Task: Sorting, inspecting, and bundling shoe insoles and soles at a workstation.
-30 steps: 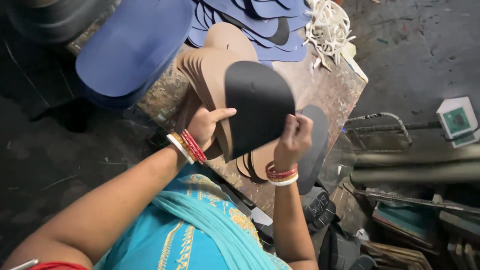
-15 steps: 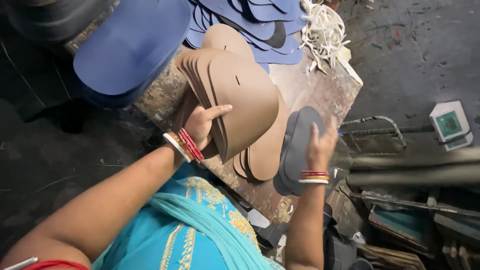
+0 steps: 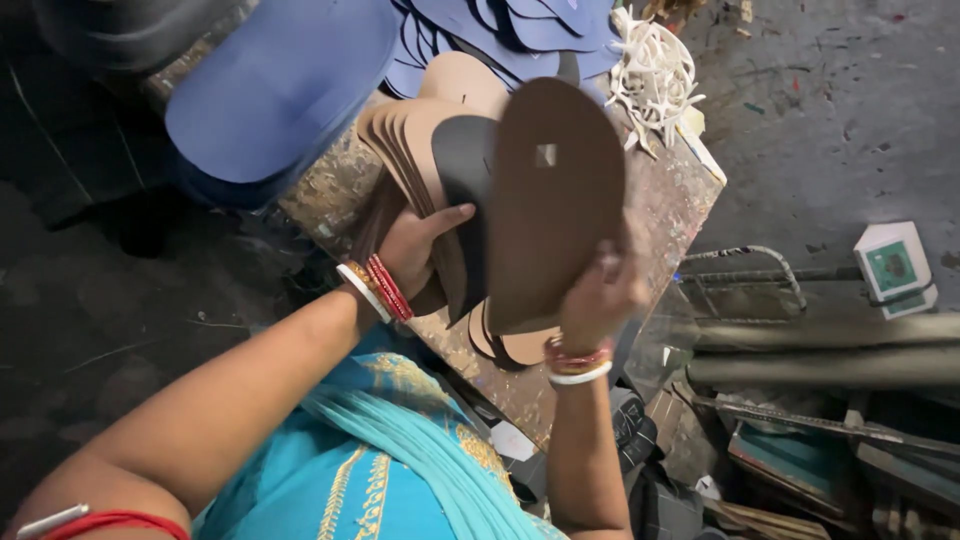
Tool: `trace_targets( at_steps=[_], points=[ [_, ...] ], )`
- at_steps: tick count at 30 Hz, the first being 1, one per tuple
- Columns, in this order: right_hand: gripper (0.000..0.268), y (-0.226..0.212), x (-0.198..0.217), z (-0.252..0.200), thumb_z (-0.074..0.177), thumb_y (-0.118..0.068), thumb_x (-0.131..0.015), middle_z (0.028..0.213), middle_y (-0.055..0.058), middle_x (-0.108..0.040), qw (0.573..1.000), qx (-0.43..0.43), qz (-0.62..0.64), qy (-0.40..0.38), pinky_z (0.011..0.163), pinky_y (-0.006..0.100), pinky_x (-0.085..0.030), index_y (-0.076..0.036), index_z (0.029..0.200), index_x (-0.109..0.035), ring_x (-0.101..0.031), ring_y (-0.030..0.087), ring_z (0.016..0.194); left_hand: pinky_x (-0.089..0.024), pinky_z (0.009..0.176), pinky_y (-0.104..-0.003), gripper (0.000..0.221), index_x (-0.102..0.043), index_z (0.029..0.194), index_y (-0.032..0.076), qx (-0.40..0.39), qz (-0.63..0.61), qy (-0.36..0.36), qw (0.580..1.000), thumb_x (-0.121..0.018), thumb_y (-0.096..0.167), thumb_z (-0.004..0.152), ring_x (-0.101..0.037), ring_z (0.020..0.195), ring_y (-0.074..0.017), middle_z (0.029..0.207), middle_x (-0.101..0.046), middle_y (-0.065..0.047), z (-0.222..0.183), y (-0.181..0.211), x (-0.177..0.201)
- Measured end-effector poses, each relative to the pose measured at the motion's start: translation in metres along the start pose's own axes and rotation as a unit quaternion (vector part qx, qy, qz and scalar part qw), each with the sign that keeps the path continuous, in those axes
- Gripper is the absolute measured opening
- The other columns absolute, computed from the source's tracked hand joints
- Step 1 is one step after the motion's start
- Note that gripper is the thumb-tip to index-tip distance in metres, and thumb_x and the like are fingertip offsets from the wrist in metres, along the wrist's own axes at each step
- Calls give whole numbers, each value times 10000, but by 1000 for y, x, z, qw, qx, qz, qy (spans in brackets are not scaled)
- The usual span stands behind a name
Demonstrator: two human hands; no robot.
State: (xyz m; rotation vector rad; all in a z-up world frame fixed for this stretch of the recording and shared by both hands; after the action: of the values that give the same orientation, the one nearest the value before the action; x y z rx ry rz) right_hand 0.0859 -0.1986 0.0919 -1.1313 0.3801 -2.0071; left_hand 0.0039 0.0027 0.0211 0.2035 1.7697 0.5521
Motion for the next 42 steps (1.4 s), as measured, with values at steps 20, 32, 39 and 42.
trace_targets(
  at_steps=[20, 32, 39, 42],
  points=[
    [212, 108, 13, -14, 1072, -187, -687, 1000, 107, -586, 992, 66, 30, 107, 840, 411, -473, 13, 1093, -619, -543, 259, 906, -537, 948, -346, 304, -686, 1184, -49, 0, 37, 11, 999, -682, 34, 892, -694, 1040, -203, 1134, -732, -111, 1, -3, 5],
    [412, 197, 17, 10, 1100, -258, -488, 1422, 223, -575, 999, -44, -10, -2, 1136, 424, -434, 23, 1391, -567, -569, 336, 1310, -559, 946, -359, 324, -675, 1195, -57, 1, 59, -15, 998, -680, -9, 874, -708, 1052, -238, 1145, -735, -138, 4, -7, 5],
    [426, -16, -28, -16, 1073, -280, -530, 1560, 209, -483, 984, 101, 4, -147, 1220, 440, -322, -11, 1397, -593, -434, 350, 1454, -543, 984, -346, 351, -663, 1241, -56, -28, 77, -47, 995, -680, -20, 892, -694, 1094, -216, 1191, -728, -118, 5, -9, 7],
    [382, -28, -25, -40, 1050, -280, -621, 1510, 170, -569, 987, 123, -8, -103, 1235, 426, -388, -46, 1349, -663, -509, 324, 1446, -540, 981, -352, 347, -662, 1241, -62, -32, 67, -41, 996, -682, -15, 898, -691, 1086, -215, 1184, -730, -117, 6, -11, 9]
  ],
)
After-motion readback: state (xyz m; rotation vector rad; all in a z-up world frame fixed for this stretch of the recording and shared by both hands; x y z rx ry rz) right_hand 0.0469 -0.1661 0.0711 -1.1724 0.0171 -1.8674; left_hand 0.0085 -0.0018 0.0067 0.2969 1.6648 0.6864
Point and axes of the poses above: each hand's wrist, its own z-axis towards the middle knuckle, its own x-axis out of the back of the hand, y = z × x, the point moved 1 cm from there along z, towards the middle knuckle
